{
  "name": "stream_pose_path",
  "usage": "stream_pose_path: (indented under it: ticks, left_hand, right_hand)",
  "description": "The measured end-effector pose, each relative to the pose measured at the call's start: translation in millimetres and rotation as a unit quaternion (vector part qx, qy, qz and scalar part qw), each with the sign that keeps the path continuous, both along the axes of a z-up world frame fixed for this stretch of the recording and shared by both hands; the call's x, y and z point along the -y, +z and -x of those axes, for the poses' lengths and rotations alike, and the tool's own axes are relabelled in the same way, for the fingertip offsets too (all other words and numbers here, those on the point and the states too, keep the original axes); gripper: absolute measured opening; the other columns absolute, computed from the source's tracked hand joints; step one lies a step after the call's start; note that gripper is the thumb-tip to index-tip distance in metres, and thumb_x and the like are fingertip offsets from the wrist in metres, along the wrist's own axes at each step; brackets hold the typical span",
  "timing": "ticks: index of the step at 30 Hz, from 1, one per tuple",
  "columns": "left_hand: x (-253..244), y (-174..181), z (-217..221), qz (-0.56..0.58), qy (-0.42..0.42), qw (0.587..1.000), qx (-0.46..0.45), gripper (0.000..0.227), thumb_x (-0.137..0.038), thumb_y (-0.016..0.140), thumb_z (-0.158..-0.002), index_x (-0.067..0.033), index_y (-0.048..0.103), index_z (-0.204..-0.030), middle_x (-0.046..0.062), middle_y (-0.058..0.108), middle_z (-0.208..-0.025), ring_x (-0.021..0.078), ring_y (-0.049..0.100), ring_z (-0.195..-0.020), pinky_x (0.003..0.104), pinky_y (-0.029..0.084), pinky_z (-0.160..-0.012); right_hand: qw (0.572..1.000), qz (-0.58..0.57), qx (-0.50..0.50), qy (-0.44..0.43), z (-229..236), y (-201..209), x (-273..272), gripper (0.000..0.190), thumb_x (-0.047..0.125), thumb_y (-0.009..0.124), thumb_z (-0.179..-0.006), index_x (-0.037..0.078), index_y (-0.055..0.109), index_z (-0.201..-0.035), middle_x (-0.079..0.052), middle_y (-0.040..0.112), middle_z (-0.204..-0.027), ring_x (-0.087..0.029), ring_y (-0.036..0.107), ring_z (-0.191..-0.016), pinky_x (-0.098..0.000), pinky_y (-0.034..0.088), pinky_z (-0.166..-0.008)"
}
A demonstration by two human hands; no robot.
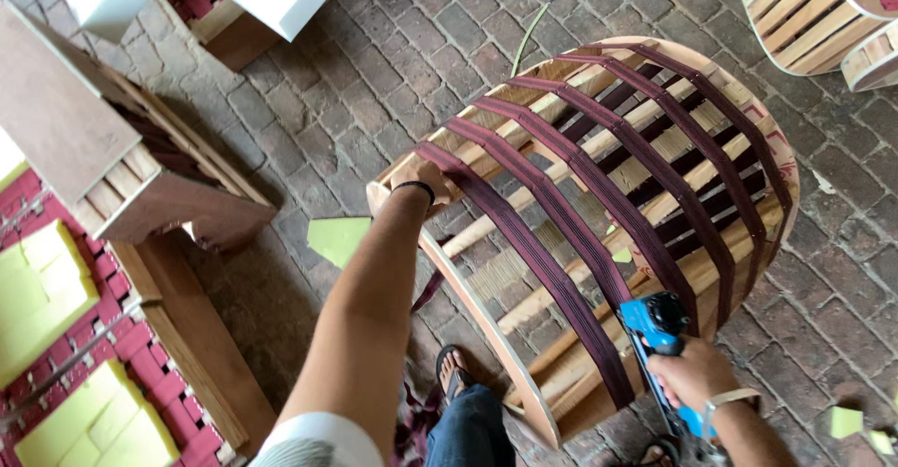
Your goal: The person attaches maroon webbing straps to a wooden chair frame using a pneumatic staple gun. They pull the straps taut, staple them to the frame, and trim excess material with scissors.
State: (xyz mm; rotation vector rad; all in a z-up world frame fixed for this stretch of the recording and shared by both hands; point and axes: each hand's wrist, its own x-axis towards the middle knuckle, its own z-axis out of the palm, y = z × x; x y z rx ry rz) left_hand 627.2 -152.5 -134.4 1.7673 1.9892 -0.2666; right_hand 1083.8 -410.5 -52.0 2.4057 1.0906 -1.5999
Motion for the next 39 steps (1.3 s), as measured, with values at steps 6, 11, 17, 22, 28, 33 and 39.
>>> stream_pose_path:
  ticks: [6,11,17,22,28,33,39]
  left_hand:
    - [9.2,-1.2,-8.6,-0.038,-0.084,0.995,-0.039,0.043,-0.052,0.072,-0.077,-0.0133,0.080,-0.094,0.014,0.076,-0.097,0.0283,0.074,-0.094,0.041,0.059,-0.080]
    - [29.1,31.4,-25.1,-0.020,-0.147,0.988,-0.047,0.045,-0.055,0.072,-0.075,-0.0116,0.079,-0.085,0.011,0.075,-0.083,0.0267,0.073,-0.080,0.040,0.058,-0.072]
    - [67.0,87.6,-76.1,-0.011,-0.135,0.990,-0.034,0.041,-0.053,0.072,-0.079,-0.0130,0.077,-0.087,0.011,0.075,-0.083,0.0274,0.073,-0.079,0.039,0.059,-0.072]
    - [112.5,118.3,-115.0,-0.037,-0.126,0.991,-0.005,0.030,-0.044,0.070,-0.078,-0.0161,0.078,-0.086,0.011,0.075,-0.083,0.0283,0.073,-0.080,0.041,0.058,-0.073]
    - [173.4,162.5,-188.2,-0.067,-0.171,0.983,-0.017,0.030,-0.039,0.066,-0.083,-0.0109,0.074,-0.088,0.012,0.074,-0.083,0.0283,0.073,-0.076,0.042,0.059,-0.070]
    - [256.6,190.4,-259.2,-0.124,-0.197,0.972,0.026,0.024,-0.033,0.062,-0.082,-0.0128,0.074,-0.084,0.011,0.072,-0.081,0.0306,0.071,-0.072,0.045,0.058,-0.065]
    - [355.8,199.8,-314.0,-0.119,-0.246,0.962,0.011,0.026,-0.036,0.060,-0.085,-0.0130,0.072,-0.087,0.012,0.072,-0.085,0.0268,0.071,-0.069,0.045,0.058,-0.057]
  right_hand:
    - [0.997,0.022,-0.046,-0.056,-8.2,-12.5,10.2,0.021,0.005,0.074,-0.078,-0.007,0.069,-0.094,-0.013,0.064,-0.057,-0.024,0.059,-0.044,-0.0406,0.053,-0.046]
    - [0.994,0.064,-0.031,-0.086,-27.5,-13.3,36.4,0.026,0.006,0.073,-0.082,-0.004,0.071,-0.106,-0.015,0.064,-0.056,-0.024,0.063,-0.046,-0.0370,0.051,-0.050]
    - [0.994,0.057,-0.035,-0.091,-108.7,-29.6,67.4,0.034,0.005,0.069,-0.081,0.012,0.077,-0.114,-0.018,0.061,-0.053,-0.029,0.059,-0.047,-0.0427,0.051,-0.056]
    - [0.997,0.065,-0.047,0.003,-164.0,-77.7,126.7,0.030,0.003,0.071,-0.078,0.004,0.070,-0.108,-0.013,0.065,-0.057,-0.026,0.069,-0.052,-0.0413,0.058,-0.061]
    - [0.997,0.022,0.017,0.078,-185.3,-96.5,200.9,0.024,0.014,0.073,-0.074,0.002,0.073,-0.095,-0.014,0.070,-0.060,-0.031,0.074,-0.058,-0.0457,0.061,-0.064]
    - [0.992,0.038,0.093,0.076,-204.9,-69.2,269.3,0.027,0.023,0.075,-0.071,-0.001,0.076,-0.084,-0.015,0.075,-0.063,-0.035,0.079,-0.064,-0.0494,0.064,-0.067]
    - [0.991,-0.056,0.086,0.084,-264.7,-18.1,360.1,0.031,0.027,0.082,-0.063,0.006,0.080,-0.086,-0.010,0.074,-0.068,-0.027,0.075,-0.074,-0.0406,0.057,-0.076]
